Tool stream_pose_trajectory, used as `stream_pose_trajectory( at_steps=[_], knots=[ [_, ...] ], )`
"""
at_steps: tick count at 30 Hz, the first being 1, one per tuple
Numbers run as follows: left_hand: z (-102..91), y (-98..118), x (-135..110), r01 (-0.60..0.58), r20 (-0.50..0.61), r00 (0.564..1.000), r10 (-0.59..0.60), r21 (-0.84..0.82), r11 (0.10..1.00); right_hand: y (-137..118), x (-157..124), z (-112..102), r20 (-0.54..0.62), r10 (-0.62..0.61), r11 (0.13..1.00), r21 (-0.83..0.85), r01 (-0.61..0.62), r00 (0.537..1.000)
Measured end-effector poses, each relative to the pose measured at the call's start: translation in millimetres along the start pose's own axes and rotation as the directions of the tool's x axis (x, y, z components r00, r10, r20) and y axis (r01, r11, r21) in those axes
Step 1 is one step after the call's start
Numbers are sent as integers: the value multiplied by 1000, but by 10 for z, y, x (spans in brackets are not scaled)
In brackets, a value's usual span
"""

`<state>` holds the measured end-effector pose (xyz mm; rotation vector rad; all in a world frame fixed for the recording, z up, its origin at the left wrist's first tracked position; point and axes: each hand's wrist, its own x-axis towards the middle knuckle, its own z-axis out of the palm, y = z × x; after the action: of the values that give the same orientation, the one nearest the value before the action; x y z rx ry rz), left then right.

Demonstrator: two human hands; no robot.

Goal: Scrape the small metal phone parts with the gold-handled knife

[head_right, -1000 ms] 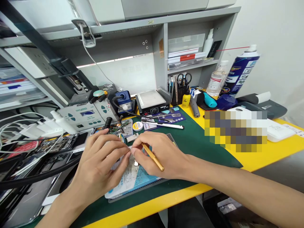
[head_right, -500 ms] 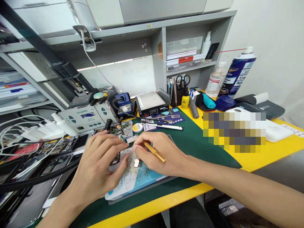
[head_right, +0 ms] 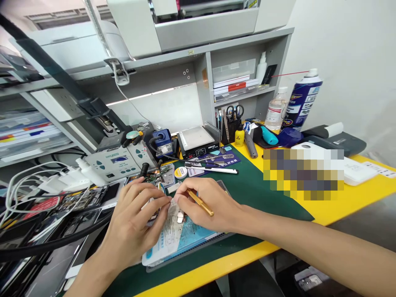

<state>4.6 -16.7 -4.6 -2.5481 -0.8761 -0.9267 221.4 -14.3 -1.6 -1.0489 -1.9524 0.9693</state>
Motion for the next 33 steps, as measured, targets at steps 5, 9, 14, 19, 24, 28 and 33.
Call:
stream_pose_trajectory(
  at_steps=[5, 9, 14, 19, 24, 28, 33],
  knots=[
    [-13, 7, 19, 14, -11, 1000, -14, -1, 1000, 3, 3, -16, -53, -26, 996, -84, 22, 998],
    [-17, 19, 25, 21, -11, 1000, -21, -9, 1000, 23, 1, -20, -20, -102, 992, -72, 101, 995],
    [-16, 39, 23, 26, -28, 999, -27, -24, 999, 51, -5, -10, -31, -156, 984, -94, 153, 987],
    [-16, 58, 21, 48, -38, 998, -48, -26, 999, 50, -9, -7, -42, -142, 986, -94, 138, 989],
    [9, 59, 25, 56, -48, 997, -57, -22, 998, 51, -14, 4, -44, -131, 985, -120, 125, 990],
    [-10, 64, 31, 59, -40, 997, -60, -36, 998, 56, -8, 4, -42, -102, 989, -114, 97, 994],
    [-95, 46, 14, 70, -98, 992, -76, -60, 996, 59, 1, -7, -61, -141, 984, -116, 134, 988]
  ],
)
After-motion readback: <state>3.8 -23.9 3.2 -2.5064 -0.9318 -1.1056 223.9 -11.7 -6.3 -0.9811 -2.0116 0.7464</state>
